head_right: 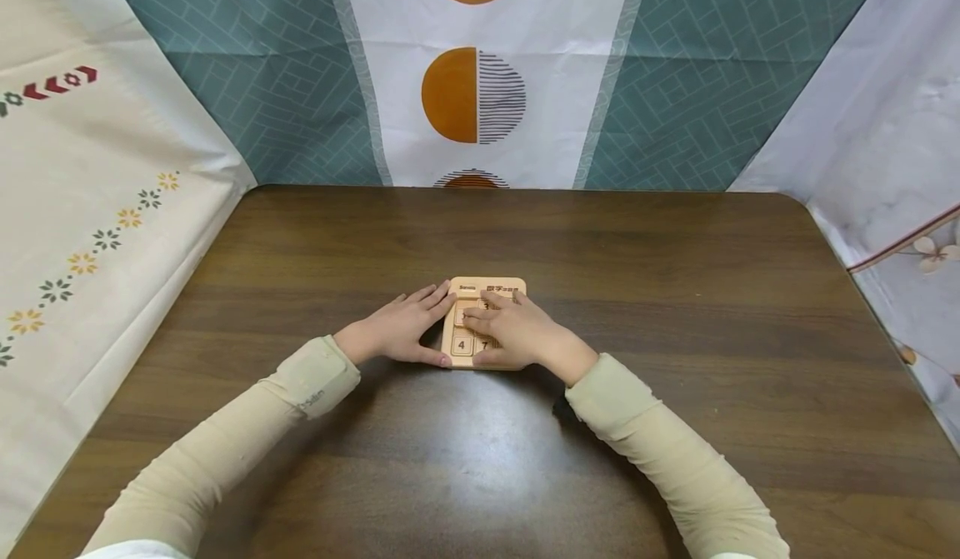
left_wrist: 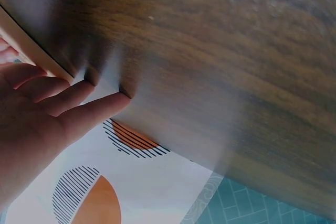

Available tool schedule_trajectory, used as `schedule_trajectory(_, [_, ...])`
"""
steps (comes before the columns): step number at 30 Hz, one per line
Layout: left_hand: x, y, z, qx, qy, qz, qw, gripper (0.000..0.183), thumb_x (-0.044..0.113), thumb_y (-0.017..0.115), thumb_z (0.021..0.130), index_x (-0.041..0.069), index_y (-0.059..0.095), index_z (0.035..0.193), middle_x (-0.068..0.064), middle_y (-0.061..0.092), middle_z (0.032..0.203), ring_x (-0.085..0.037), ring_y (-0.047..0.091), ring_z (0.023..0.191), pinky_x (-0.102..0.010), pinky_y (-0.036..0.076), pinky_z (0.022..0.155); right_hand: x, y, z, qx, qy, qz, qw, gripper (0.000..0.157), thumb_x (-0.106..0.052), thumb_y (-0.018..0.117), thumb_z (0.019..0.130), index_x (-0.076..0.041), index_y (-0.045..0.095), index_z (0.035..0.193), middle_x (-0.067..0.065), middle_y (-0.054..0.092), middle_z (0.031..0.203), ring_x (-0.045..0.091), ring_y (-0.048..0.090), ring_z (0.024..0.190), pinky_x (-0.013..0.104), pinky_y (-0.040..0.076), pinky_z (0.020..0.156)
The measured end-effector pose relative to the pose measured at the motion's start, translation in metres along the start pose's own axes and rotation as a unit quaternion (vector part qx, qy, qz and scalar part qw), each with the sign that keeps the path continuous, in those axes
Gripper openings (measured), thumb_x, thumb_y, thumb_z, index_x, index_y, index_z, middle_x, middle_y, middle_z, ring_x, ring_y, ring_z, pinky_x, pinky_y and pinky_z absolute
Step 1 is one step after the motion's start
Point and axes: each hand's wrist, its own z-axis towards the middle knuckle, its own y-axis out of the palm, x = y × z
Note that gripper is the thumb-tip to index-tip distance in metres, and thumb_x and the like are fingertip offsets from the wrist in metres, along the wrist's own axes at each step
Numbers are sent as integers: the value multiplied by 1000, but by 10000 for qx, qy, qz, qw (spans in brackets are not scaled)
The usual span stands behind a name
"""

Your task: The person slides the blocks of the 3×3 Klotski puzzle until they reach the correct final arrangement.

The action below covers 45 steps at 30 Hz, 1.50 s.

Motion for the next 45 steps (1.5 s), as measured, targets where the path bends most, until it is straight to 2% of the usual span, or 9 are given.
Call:
schedule_trajectory(13, [0,1,0,5,34,-47,10000,102,68,54,75,8,13,147,-12,3,152,-31,11,137,-57,25,99,13,-3,9,-139,98,213,9996,60,-45,54,89,-12,43,137,3,37,142,32,19,135,60,17,100])
schedule_trajectory(18, [-1,2,1,31,28,20,10000,103,69,54,74,7,14,147,-12,3,152,-31,12,136,-57,25,99,12,-1,1,-16,74,84,9999,59,-44,53,89,-12,43,137,3,38,142,31,21,134,60,18,100])
schedule_trajectory(25, [-2,2,1,31,-6,55,10000,103,69,54,74,7,14,147,-12,3,152,-31,13,136,-58,26,97,9,1,-17,226,3,-97,9997,54,-43,57,87,-9,54,129,4,47,135,32,26,132,60,22,98])
schedule_trajectory(33, [-2,2,0,26,49,31,10000,103,68,54,75,6,15,146,-13,4,151,-32,14,136,-57,26,98,3,6,-11,324,-203,-100,9992,57,-45,56,87,-10,51,131,4,46,136,32,29,131,58,26,97])
schedule_trajectory(39, [-2,1,0,9,49,57,10000,102,68,53,76,6,14,146,-12,2,152,-32,13,136,-57,26,98,-2,6,-7,184,-188,30,9997,61,-45,55,87,-10,45,136,5,41,140,33,25,133,59,24,98])
schedule_trajectory(45, [-1,1,0,23,50,47,10000,103,69,53,75,6,13,147,-12,2,152,-32,12,136,-57,26,98,1,2,-19,308,-53,-25,9995,60,-44,57,87,-9,47,135,8,42,139,32,26,132,59,23,98])
